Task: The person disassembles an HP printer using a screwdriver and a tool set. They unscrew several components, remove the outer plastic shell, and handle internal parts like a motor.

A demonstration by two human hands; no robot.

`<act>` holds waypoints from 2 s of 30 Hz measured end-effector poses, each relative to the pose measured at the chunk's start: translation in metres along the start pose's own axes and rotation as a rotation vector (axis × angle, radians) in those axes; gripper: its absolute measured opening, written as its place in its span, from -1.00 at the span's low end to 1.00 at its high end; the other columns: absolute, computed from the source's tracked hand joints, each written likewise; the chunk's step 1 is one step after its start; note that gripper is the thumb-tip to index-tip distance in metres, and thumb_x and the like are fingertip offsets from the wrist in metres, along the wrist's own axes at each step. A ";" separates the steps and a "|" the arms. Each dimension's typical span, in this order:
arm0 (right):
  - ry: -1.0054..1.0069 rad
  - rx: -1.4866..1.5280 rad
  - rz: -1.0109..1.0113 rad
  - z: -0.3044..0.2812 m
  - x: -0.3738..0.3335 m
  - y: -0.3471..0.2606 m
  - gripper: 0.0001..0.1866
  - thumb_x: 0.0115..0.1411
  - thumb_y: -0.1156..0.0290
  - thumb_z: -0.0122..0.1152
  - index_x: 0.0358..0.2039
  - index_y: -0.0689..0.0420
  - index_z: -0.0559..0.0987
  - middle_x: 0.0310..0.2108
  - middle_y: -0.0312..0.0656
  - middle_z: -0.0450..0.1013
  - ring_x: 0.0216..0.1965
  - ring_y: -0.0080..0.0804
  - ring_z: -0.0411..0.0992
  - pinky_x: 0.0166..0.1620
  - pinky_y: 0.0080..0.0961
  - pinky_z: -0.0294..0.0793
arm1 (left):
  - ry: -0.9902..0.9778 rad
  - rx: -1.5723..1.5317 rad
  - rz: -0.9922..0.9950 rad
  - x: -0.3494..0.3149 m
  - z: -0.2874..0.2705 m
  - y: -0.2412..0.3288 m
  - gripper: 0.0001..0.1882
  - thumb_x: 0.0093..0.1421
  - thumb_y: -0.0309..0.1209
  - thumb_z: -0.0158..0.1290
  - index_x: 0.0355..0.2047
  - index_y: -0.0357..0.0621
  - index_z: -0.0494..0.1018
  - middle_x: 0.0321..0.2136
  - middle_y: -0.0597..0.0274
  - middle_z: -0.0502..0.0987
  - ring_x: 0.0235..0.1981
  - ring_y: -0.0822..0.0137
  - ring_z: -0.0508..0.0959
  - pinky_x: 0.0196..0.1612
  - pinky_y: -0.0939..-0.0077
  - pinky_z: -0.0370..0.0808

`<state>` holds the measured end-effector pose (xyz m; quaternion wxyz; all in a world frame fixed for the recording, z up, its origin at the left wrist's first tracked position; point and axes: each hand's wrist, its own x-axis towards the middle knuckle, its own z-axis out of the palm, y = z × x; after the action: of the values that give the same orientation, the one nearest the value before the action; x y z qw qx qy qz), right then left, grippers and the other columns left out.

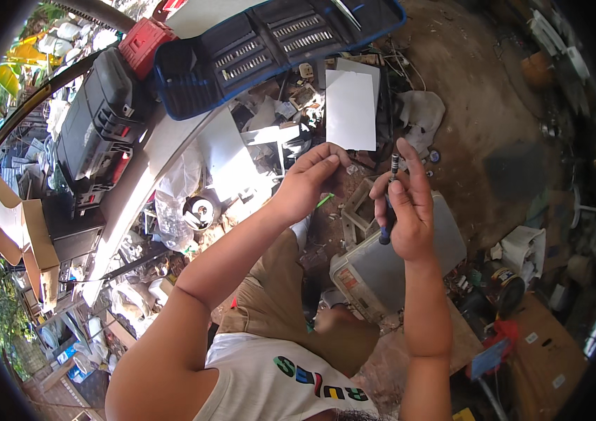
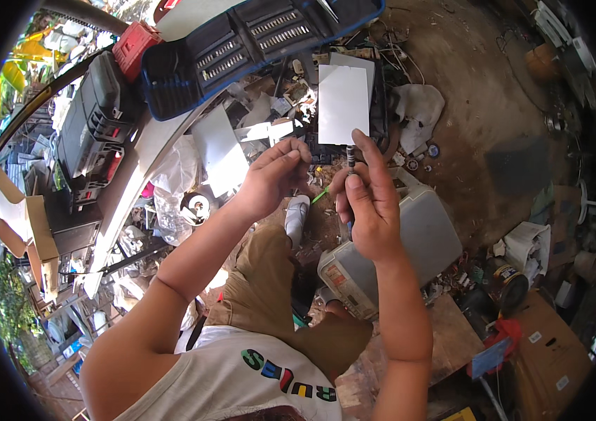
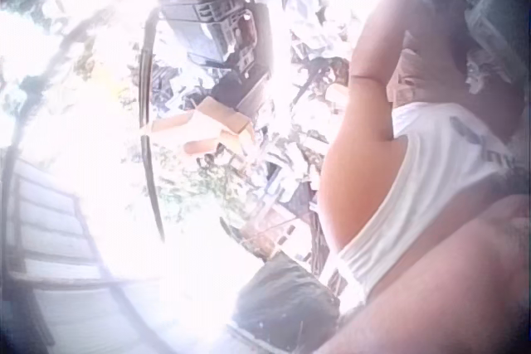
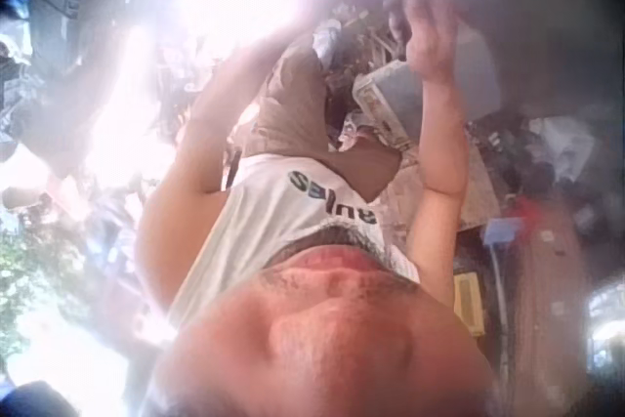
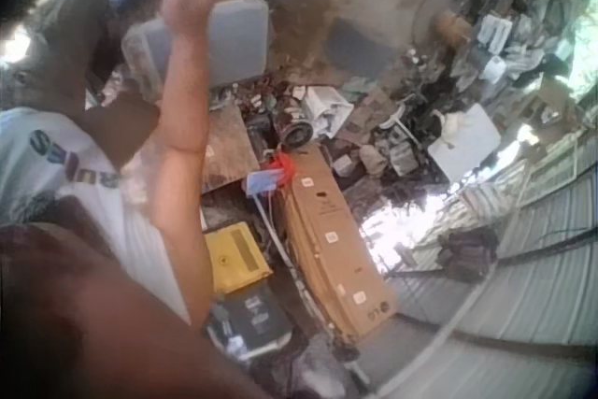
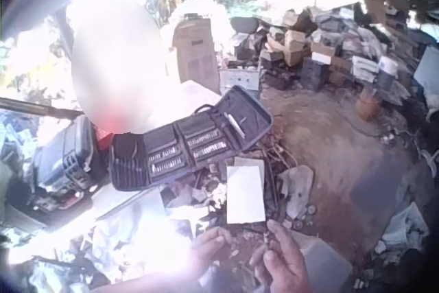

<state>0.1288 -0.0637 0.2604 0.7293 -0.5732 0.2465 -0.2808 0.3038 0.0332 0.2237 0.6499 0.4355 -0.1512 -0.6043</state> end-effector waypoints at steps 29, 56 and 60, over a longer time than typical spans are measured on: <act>-0.204 -0.435 0.142 0.113 0.325 -0.006 -0.80 0.35 0.29 0.29 -0.17 0.15 0.67 -0.44 -0.40 0.55 -0.55 -0.75 0.28 -0.49 -0.68 0.27 | 0.313 1.611 0.435 0.139 -0.193 0.297 -0.50 0.22 -0.20 0.17 0.09 -0.26 0.50 -0.05 -0.24 0.60 0.02 -0.12 0.60 0.11 0.12 0.50; -0.249 -0.224 0.420 0.196 0.502 0.080 -0.83 0.39 0.30 0.17 -0.32 0.08 0.60 -0.53 -0.39 0.42 -0.62 -0.65 0.23 -0.60 -0.65 0.16 | 0.634 1.740 0.456 0.124 -0.230 0.237 -0.65 0.24 -0.24 0.18 -0.02 -0.12 0.58 -0.09 -0.04 0.62 -0.07 -0.05 0.62 0.04 0.16 0.53; -0.345 -0.303 0.322 0.190 0.493 0.078 -0.83 0.38 0.28 0.21 -0.30 0.07 0.62 -0.51 -0.40 0.47 -0.59 -0.67 0.27 -0.57 -0.66 0.19 | 0.651 1.742 0.422 0.128 -0.243 0.225 -0.62 0.19 -0.32 0.23 0.01 -0.13 0.57 0.02 -0.01 0.55 0.01 -0.02 0.58 0.09 0.19 0.51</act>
<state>0.6236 -0.2573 0.2075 0.7018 -0.6683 0.2458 -0.0195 0.6558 -0.0160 0.2103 0.2029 0.8771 -0.4354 0.0013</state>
